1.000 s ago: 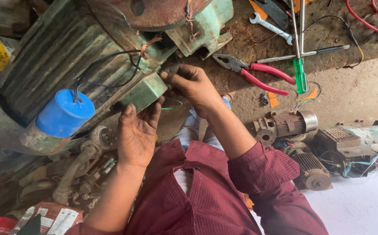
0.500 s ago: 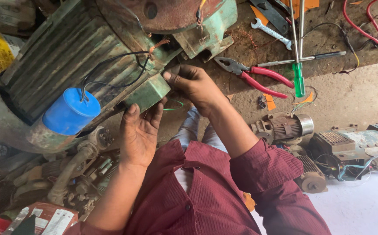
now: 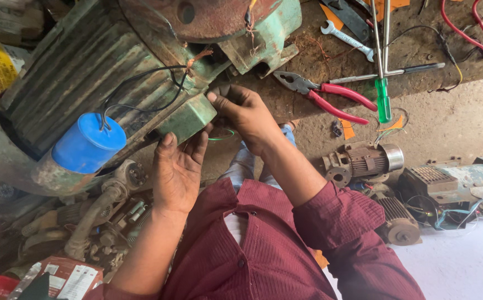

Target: The person uses pliers to work on the wiring of an electric motor mounted on a workshop bench, then removes the motor's terminal box cover and sets it aside. They then use a long screwdriver on the motor and handle a pump housing and motor parts on the bench.

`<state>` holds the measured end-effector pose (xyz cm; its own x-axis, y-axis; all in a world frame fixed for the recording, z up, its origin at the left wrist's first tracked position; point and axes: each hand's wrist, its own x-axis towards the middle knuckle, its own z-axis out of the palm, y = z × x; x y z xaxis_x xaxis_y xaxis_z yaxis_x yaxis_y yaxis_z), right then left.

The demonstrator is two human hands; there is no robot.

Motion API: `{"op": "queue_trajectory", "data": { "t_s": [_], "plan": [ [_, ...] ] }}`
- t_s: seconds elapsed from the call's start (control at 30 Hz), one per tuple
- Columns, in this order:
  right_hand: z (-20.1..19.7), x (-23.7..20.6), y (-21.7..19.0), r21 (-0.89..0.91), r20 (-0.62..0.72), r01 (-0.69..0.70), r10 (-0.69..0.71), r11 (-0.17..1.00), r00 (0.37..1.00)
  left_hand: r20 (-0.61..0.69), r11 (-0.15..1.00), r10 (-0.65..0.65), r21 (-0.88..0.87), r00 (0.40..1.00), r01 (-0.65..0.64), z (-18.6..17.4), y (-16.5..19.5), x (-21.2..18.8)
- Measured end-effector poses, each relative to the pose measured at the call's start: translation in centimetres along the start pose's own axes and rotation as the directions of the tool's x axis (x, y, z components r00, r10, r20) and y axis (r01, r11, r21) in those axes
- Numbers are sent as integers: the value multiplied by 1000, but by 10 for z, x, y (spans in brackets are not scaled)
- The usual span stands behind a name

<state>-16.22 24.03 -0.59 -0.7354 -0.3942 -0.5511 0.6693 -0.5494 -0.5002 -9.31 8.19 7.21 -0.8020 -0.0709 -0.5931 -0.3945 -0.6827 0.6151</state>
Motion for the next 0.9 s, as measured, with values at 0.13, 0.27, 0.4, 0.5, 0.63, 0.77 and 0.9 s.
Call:
{"op": "queue_trajectory", "data": {
  "t_s": [0.13, 0.27, 0.4, 0.5, 0.63, 0.77, 0.9],
  "plan": [
    [2, -1, 3, -29, -18, 39, -39, 999, 999, 2, 1000, -1, 9, 1000, 1, 0, 1, 0],
    [1, 0, 3, -48, -21, 46, -47, 998, 999, 1, 1000, -5, 7, 1000, 5, -2, 1, 0],
    [3, -1, 3, -73, -13, 75, -77, 994, 997, -10, 1000, -7, 13, 1000, 7, -4, -1, 0],
    [5, -2, 3, -115, -33, 80, -84, 990, 996, -48, 1000, 10, 6, 999, -10, -5, -3, 1],
    [4, -1, -1, -106, -21, 5, -7, 994, 1000, -36, 1000, 7, 0, 999, -7, -4, -2, 0],
    [-1, 1, -5, -32, -3, -58, 58, 998, 998, -10, 1000, -5, 8, 1000, 6, -1, 0, -1],
    [-4, 6, -7, 19, -1, -114, 114, 993, 993, 0, 1000, -9, 23, 1000, 9, 1, 2, -1]
  ]
}}
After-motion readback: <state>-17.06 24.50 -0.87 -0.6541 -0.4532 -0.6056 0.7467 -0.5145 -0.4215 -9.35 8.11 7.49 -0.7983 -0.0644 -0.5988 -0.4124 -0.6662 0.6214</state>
